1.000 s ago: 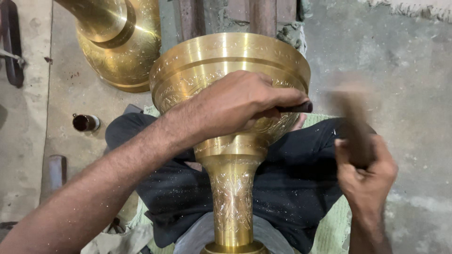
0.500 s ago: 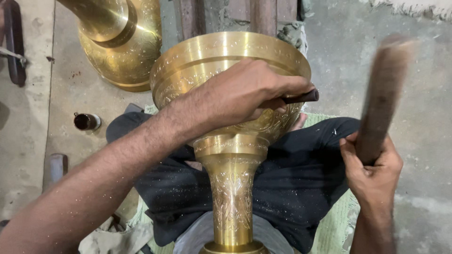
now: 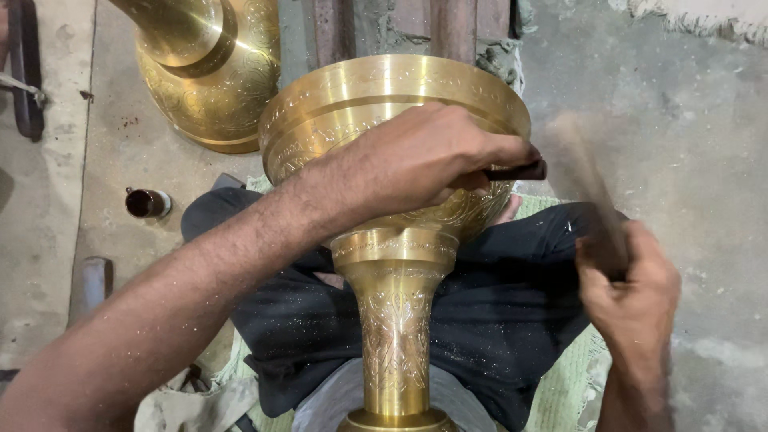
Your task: The person sits on the floor and uses a hammer and chisel to engrave decorative patterns onto a large brass vessel. They repeatedly strike the chisel with the hammer to create fine lines and motifs on the curved surface.
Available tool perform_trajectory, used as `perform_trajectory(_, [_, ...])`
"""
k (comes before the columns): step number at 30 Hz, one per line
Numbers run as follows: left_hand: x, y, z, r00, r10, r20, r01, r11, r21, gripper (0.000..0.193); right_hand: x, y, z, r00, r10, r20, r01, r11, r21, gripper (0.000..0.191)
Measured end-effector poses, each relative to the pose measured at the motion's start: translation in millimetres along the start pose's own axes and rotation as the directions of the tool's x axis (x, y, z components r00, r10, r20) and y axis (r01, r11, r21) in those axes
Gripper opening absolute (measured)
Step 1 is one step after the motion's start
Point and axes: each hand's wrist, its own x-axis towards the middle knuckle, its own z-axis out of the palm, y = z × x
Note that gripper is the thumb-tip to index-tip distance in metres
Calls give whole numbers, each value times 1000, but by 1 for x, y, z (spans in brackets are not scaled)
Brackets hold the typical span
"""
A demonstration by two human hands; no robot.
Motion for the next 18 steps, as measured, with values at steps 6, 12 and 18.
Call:
perform_trajectory(6, [-27,-10,-42,945,-228,-236,160,948,-275,46,-7,18,5,989,133,-69,-133,991,6,18])
perform_trajectory(12, [-107,-17,-66,837,-365,-408,241,915,-324,49,-29,45,14,996,79,-35,-68,968,241,20])
perform_trajectory(18, [-152,-23,-41,779,-399,-484,215,895,-392,32,-33,41,1,967,235,95,-249,953,175,24])
